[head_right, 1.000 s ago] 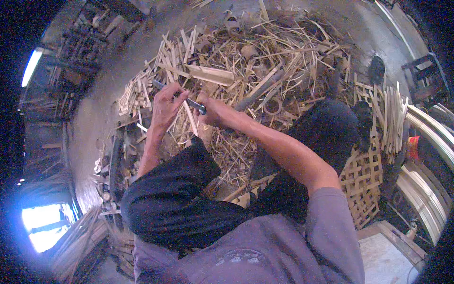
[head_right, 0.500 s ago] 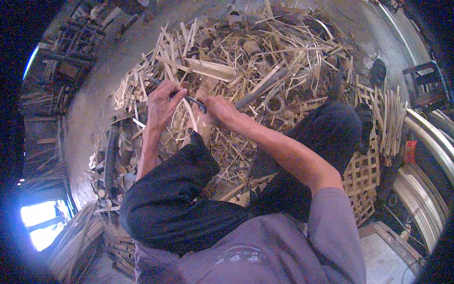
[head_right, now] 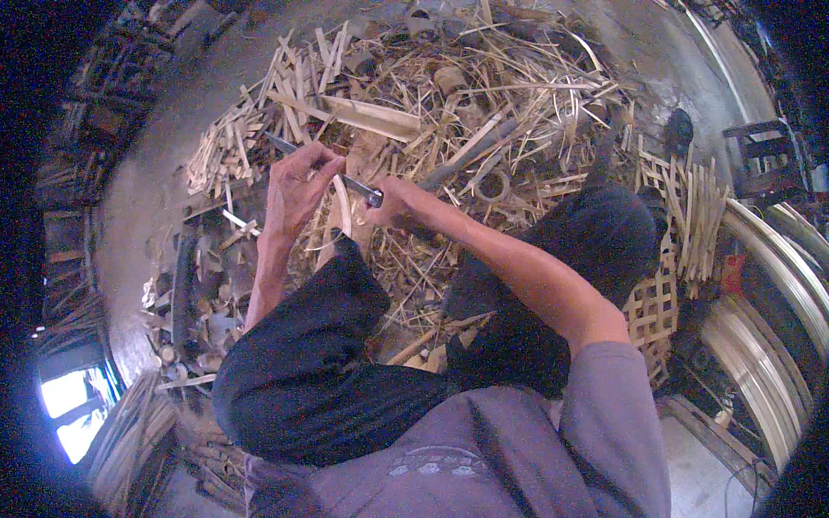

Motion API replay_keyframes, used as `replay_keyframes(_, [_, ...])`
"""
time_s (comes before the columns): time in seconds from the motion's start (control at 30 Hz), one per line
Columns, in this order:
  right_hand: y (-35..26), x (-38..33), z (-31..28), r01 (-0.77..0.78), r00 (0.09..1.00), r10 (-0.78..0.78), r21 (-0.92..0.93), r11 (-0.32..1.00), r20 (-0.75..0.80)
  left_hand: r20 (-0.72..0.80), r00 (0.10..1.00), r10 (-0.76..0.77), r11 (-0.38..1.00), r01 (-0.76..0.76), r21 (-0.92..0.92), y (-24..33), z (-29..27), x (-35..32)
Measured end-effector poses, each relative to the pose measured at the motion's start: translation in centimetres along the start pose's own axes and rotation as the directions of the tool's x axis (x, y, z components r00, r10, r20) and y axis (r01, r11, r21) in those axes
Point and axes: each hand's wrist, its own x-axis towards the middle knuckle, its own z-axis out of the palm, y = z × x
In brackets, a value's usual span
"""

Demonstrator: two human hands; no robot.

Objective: The person sits on the floor and uses a knife to shave thin strips from a piece of wood. They repeatedly scrape the blade along the wood, producing wood shavings that accumulate on the floor.

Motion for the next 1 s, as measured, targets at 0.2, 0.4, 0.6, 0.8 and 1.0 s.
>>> replay_keyframes(0.2, [1.3, 0.6, 1.1, 0.077, 0.995, -0.079, -0.038, 0.996, -0.059, -0.035, 0.998, 0.046, 0.999, -0.046, 0.005, 0.2, -0.3, -0.6])
replay_keyframes(0.4, [-0.2, 0.0, 0.7, 0.045, 0.998, -0.048, -0.074, 0.996, -0.037, -0.046, 0.998, 0.034, 0.999, -0.034, 0.008, -0.1, -0.7, -1.4])
replay_keyframes(0.6, [0.0, 0.3, 1.0, -0.047, 0.996, 0.052, -0.079, 0.996, 0.068, -0.038, 0.999, 0.01, 1.0, -0.01, -0.001, 0.2, -1.0, -2.1])
replay_keyframes(0.8, [1.3, 0.7, 1.6, -0.003, 0.993, 0.019, -0.142, 0.99, 0.116, -0.058, 0.998, 0.036, 0.999, -0.036, 0.001, 0.7, -1.7, -3.0])
replay_keyframes(1.0, [2.2, 0.3, 2.5, -0.06, 0.994, 0.071, -0.12, 0.991, 0.089, -0.126, 0.992, 0.031, 0.998, -0.039, -0.058, -0.4, -1.7, -4.2])
